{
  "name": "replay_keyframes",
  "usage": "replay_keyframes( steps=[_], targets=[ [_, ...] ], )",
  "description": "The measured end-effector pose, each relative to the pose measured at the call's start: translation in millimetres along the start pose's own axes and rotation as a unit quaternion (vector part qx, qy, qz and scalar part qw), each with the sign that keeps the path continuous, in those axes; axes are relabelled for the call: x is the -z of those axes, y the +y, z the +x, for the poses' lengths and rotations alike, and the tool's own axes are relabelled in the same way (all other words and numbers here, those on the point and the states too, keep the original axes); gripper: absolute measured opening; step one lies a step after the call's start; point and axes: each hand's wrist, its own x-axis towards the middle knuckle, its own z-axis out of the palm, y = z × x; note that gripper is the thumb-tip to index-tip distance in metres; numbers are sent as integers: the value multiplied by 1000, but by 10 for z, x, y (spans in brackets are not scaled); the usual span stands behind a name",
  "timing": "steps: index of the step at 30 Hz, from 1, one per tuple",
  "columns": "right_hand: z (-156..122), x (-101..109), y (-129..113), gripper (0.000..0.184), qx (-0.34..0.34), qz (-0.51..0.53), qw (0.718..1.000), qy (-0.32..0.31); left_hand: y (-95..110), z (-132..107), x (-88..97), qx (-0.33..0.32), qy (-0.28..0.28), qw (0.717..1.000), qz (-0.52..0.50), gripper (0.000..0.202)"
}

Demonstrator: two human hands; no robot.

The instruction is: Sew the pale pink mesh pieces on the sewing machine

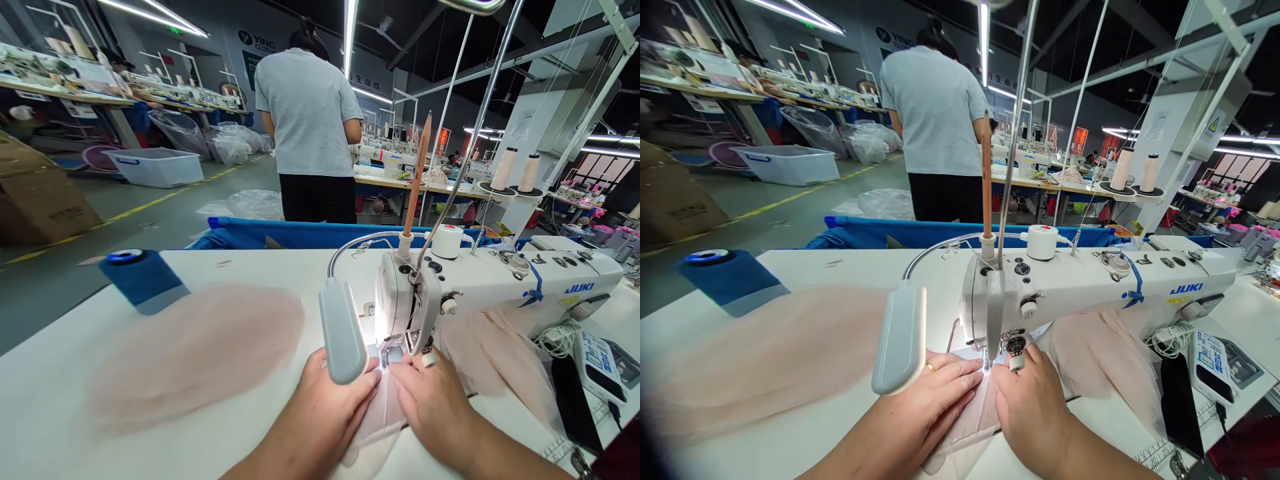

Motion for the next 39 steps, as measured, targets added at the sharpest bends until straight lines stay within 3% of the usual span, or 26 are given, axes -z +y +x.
replay_keyframes(
  steps=[5,9,12,13,14,16,20,23,27,31,35,39],
  targets=[
    [-15,12,27,23,-7,-3,1000,-30,-2,-10,27,19,-20,1000,14,44],
    [14,290,40,29,5,80,994,-80,58,-93,119,35,-58,997,-27,27],
    [26,476,50,33,35,153,976,-149,167,-196,209,61,-135,988,-52,59],
    [27,497,53,26,42,162,972,-163,204,-222,240,60,-151,985,-57,62],
    [28,497,56,17,46,166,971,-166,237,-236,268,58,-157,984,-62,54],
    [31,451,58,17,47,173,973,-148,279,-222,312,62,-144,984,-82,24],
    [51,349,32,17,-4,208,976,-63,256,-39,300,89,-95,978,-162,26],
    [68,317,-16,21,-47,228,973,-12,206,108,221,151,-82,963,-208,20],
    [89,270,-67,26,-82,267,960,16,167,178,127,232,-117,932,-251,22],
    [105,231,-68,26,-90,283,954,27,122,172,91,246,-153,924,-251,13],
    [109,225,-68,24,-101,284,953,28,80,185,56,259,-155,921,-246,35],
    [96,244,-77,25,-102,269,958,13,95,220,74,272,-148,917,-253,41]
  ],
)
